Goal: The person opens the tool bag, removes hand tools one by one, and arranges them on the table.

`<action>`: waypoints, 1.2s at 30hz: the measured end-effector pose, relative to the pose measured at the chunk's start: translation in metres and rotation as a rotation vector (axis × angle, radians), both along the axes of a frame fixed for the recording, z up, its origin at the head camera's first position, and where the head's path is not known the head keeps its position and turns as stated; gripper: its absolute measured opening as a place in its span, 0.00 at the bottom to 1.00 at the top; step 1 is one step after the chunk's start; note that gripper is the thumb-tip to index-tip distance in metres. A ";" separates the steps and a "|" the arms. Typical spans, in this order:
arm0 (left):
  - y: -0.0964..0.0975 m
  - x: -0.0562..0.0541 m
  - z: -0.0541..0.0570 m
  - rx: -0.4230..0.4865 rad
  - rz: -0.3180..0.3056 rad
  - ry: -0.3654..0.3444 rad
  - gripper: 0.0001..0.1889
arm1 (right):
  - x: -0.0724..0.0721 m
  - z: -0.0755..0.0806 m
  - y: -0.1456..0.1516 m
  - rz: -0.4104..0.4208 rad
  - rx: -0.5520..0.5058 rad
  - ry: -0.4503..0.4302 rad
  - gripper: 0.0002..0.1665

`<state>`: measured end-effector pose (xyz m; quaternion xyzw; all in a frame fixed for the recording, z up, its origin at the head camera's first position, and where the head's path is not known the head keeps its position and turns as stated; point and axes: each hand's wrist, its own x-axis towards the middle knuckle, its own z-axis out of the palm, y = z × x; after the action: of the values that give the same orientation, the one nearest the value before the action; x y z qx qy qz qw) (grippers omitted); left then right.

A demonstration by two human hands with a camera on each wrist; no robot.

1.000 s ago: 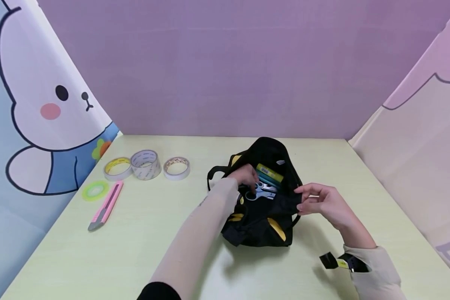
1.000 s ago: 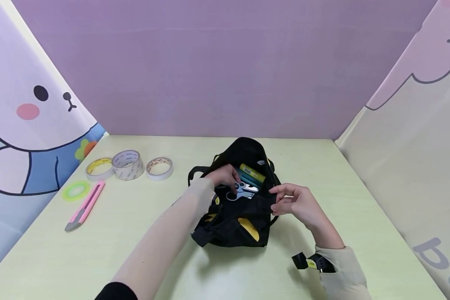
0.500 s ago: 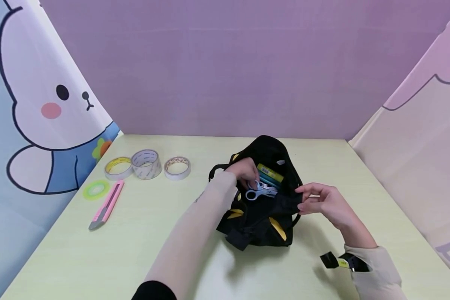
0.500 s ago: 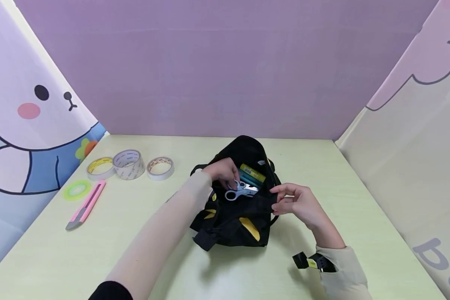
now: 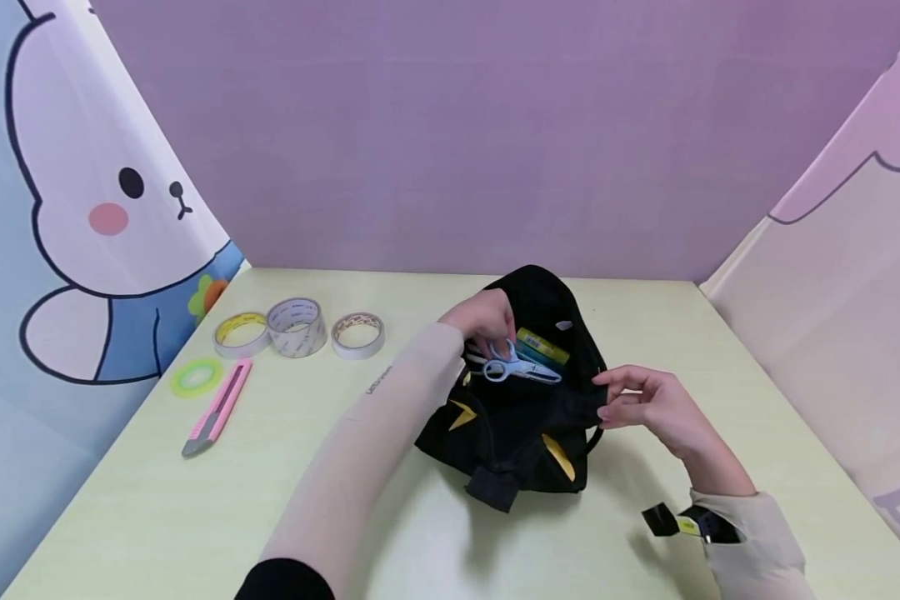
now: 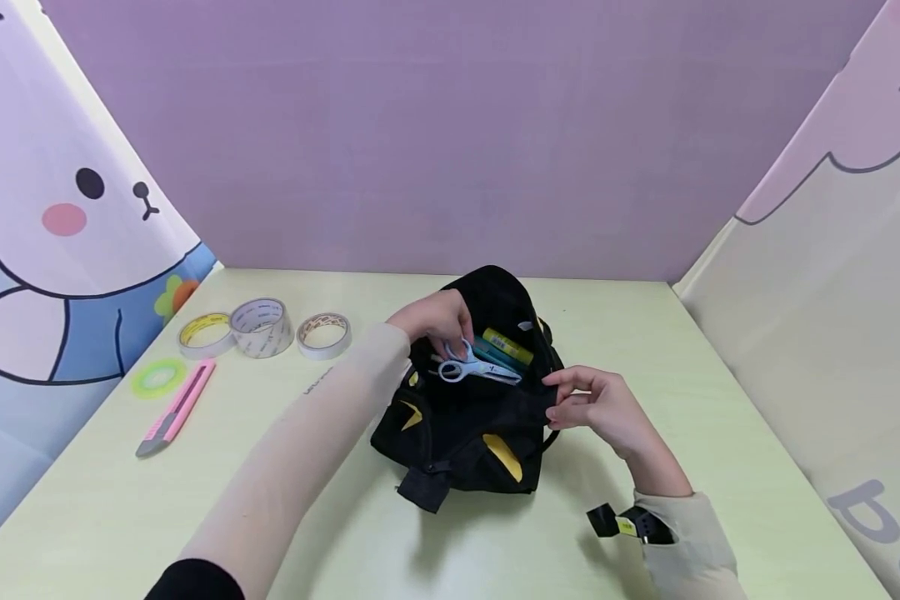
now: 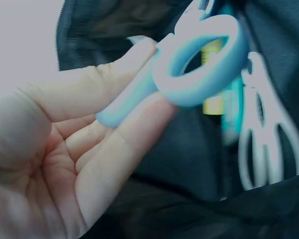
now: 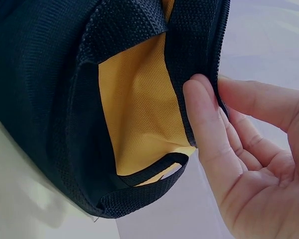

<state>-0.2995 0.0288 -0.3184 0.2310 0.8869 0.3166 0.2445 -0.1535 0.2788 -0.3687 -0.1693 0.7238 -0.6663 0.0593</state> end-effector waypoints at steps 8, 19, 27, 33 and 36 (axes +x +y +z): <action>-0.024 0.000 0.041 0.034 -0.008 0.000 0.06 | -0.001 0.001 0.000 0.003 0.009 0.000 0.19; -0.075 0.000 0.059 0.311 0.121 -0.053 0.10 | -0.004 0.001 0.001 0.007 0.014 0.011 0.20; -0.108 0.008 0.043 0.559 0.314 -0.109 0.14 | -0.005 0.002 0.004 0.011 0.018 0.014 0.20; -0.130 0.020 0.020 0.769 0.484 -0.132 0.17 | -0.006 -0.001 0.004 0.020 0.003 0.017 0.20; -0.145 0.027 0.008 0.855 0.560 -0.138 0.18 | -0.006 -0.002 0.002 0.025 -0.001 0.019 0.20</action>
<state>-0.2725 -0.1164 -0.3107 0.0427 0.6877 0.7188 0.0920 -0.1597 0.2810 -0.3712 -0.1846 0.7219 -0.6641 0.0607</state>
